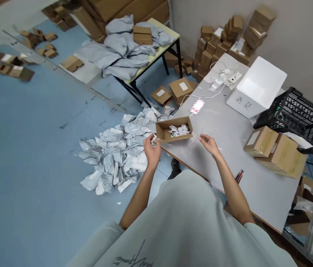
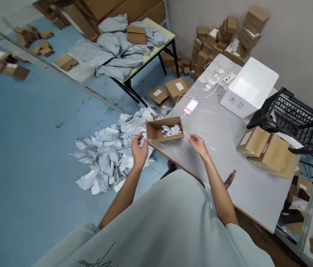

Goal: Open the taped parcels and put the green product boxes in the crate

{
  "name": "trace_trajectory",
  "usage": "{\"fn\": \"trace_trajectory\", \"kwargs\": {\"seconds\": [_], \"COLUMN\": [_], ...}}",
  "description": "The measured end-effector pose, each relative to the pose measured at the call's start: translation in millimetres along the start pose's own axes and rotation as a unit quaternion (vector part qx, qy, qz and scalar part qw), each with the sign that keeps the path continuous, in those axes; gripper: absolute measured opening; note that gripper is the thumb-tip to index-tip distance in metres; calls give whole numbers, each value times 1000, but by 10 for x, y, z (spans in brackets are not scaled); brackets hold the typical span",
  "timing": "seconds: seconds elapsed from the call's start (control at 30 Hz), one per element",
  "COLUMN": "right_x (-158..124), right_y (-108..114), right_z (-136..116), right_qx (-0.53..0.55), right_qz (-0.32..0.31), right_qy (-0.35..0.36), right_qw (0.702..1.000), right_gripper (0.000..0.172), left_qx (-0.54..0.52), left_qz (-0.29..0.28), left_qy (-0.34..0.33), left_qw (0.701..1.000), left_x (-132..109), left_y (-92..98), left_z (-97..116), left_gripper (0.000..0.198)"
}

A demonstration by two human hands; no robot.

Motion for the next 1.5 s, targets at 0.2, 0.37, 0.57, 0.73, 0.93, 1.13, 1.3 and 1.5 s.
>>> {"fn": "trace_trajectory", "kwargs": {"seconds": [0.2, 0.37, 0.57, 0.73, 0.93, 1.13, 1.3, 1.5], "right_x": [583, 494, 510, 1041, 1623, 1348, 727, -240], "right_y": [-762, -1152, -1800, -2820, -4111, -3844, -2868, -1800], "right_z": [-527, -761, -1065, -1519, -2327, -2151, -1271, -405], "right_qx": [-347, -414, -408, -354, -225, -146, -75, -25], "right_qz": [59, 82, 28, -28, -128, -181, -122, 43], "right_qy": [-89, -90, 9, 84, 184, 202, 108, -36], "right_qw": [932, 902, 912, 931, 948, 951, 984, 998], "right_gripper": [29, 33, 41, 43, 50, 41, 30, 27], "left_qx": [59, 30, -112, -133, -71, -51, -98, -149], "left_qz": [-161, -218, -174, -44, 128, 137, -22, -259], "left_qy": [123, 138, 205, 169, 97, 95, 133, 76], "left_qw": [978, 966, 957, 976, 985, 985, 986, 951], "left_x": [682, 849, 992, 1579, 2584, 2417, 1636, 773], "left_y": [-119, 45, 724, 1549, 2629, 2535, 1516, 350], "left_z": [-330, -503, -1012, -1305, -1369, -1350, -1148, -617], "left_gripper": [42, 24, 29, 27, 45, 42, 37, 41]}}
Point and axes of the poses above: each hand's wrist, its own x-axis towards the middle knuckle, its own y-axis out of the back of the hand, z = x × y, the point moved 5 cm from there along x, towards the middle knuckle, and after that the axes turned 6 degrees about x, right-handed, at the moved point
